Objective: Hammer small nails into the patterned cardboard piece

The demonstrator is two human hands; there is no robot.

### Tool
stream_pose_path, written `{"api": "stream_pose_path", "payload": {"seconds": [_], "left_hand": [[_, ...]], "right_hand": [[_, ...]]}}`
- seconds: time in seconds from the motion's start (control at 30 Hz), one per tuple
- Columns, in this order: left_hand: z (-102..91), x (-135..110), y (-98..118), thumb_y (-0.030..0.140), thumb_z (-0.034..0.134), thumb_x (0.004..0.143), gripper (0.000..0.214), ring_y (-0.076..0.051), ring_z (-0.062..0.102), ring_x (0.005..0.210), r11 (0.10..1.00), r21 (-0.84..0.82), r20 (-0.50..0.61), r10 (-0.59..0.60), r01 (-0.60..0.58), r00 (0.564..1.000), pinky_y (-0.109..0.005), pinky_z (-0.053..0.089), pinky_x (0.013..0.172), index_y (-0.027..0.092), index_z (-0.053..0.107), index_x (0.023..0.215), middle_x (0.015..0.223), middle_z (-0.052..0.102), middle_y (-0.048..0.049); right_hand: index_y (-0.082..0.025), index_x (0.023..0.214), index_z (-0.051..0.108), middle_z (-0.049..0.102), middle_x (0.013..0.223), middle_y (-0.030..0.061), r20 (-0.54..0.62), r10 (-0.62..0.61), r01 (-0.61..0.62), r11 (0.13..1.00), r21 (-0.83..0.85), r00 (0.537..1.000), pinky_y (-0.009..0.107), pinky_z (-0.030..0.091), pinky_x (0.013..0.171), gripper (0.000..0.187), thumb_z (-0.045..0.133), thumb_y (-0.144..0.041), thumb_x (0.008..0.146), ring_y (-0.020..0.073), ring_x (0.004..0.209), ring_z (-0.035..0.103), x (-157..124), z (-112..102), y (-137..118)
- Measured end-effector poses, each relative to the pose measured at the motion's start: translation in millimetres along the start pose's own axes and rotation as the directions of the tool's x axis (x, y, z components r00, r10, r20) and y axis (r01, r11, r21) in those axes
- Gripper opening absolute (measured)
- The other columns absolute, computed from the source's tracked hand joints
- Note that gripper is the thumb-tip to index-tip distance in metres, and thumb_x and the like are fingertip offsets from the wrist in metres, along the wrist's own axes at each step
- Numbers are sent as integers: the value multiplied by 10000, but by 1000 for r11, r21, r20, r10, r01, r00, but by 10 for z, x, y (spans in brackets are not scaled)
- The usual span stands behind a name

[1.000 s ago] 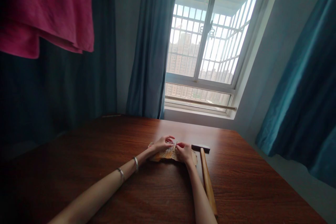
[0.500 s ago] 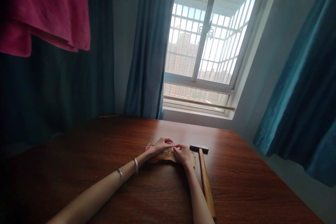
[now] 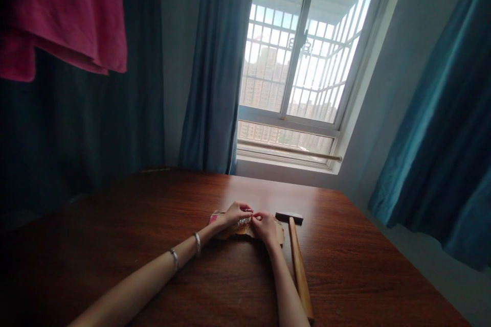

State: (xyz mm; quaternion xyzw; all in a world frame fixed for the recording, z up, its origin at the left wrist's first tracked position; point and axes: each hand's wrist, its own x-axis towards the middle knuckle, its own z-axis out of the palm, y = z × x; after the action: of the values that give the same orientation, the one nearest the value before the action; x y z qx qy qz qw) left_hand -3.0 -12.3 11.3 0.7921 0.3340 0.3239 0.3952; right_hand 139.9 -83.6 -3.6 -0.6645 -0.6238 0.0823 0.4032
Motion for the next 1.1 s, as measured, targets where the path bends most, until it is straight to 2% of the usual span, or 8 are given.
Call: {"api": "stream_pose_path", "payload": {"seconds": [0.17,0.33,0.4,0.5,0.6,0.83,0.97,1.1], "left_hand": [[6,7,-19,317,614,628,265,-163,561,676,1000,29,-4,7,-7,1000,-223,401,608,86,682,740,671,647,-37],[18,-10,-12,319,604,637,274,-172,568,699,1000,6,-15,6,-6,1000,-233,406,620,95,688,770,718,661,-50],[29,-13,-19,317,607,638,271,-175,573,708,1000,-6,-31,9,-10,999,-234,407,623,98,690,775,734,668,-56],[40,-11,-37,320,607,642,269,-175,578,711,1000,-11,-32,17,-17,999,-230,405,620,100,692,770,743,673,-59],[39,-16,-39,319,597,649,267,-176,580,707,1000,-1,-31,18,-18,999,-230,405,611,98,692,765,735,674,-58],[23,-68,18,317,610,638,281,-191,596,729,1000,-23,-52,14,-15,999,-240,419,635,88,693,778,781,683,-82],[31,-66,3,313,605,637,275,-186,589,718,1000,-5,-68,2,-2,998,-236,411,624,88,695,768,758,682,-72],[28,-67,-8,305,589,646,265,-170,575,695,1000,7,-67,14,-13,998,-220,393,596,88,694,758,721,677,-55]], "right_hand": [[-195,779,716,689,720,36,48,-32,32,999,-4,998,239,437,616,219,544,-308,703,165,665,605,22,-67,-71],[-171,924,684,684,901,95,48,-36,39,997,-63,998,299,447,749,284,559,-292,699,221,828,616,-108,-560,-50],[-167,982,660,660,941,135,-31,-12,5,974,-226,999,342,435,776,314,533,-294,725,262,892,597,-330,-820,-3],[-169,1122,578,636,890,160,-200,60,-159,836,-525,978,379,445,709,393,454,-345,794,287,795,610,-817,-1085,80],[-118,1105,569,616,816,169,-313,143,-320,699,-640,939,363,454,623,423,404,-388,824,284,700,614,-1275,-1118,149],[-168,905,617,597,799,136,-290,103,-293,591,-752,951,295,438,524,302,373,-342,864,235,658,617,-1578,-924,190],[-188,955,608,638,769,130,-273,121,-279,692,-666,954,306,441,540,297,361,-322,859,256,710,628,-1534,-999,185],[-226,941,626,676,791,100,-209,313,-370,856,-361,927,306,435,553,300,397,-378,820,253,708,633,-1433,-1142,66]]}}
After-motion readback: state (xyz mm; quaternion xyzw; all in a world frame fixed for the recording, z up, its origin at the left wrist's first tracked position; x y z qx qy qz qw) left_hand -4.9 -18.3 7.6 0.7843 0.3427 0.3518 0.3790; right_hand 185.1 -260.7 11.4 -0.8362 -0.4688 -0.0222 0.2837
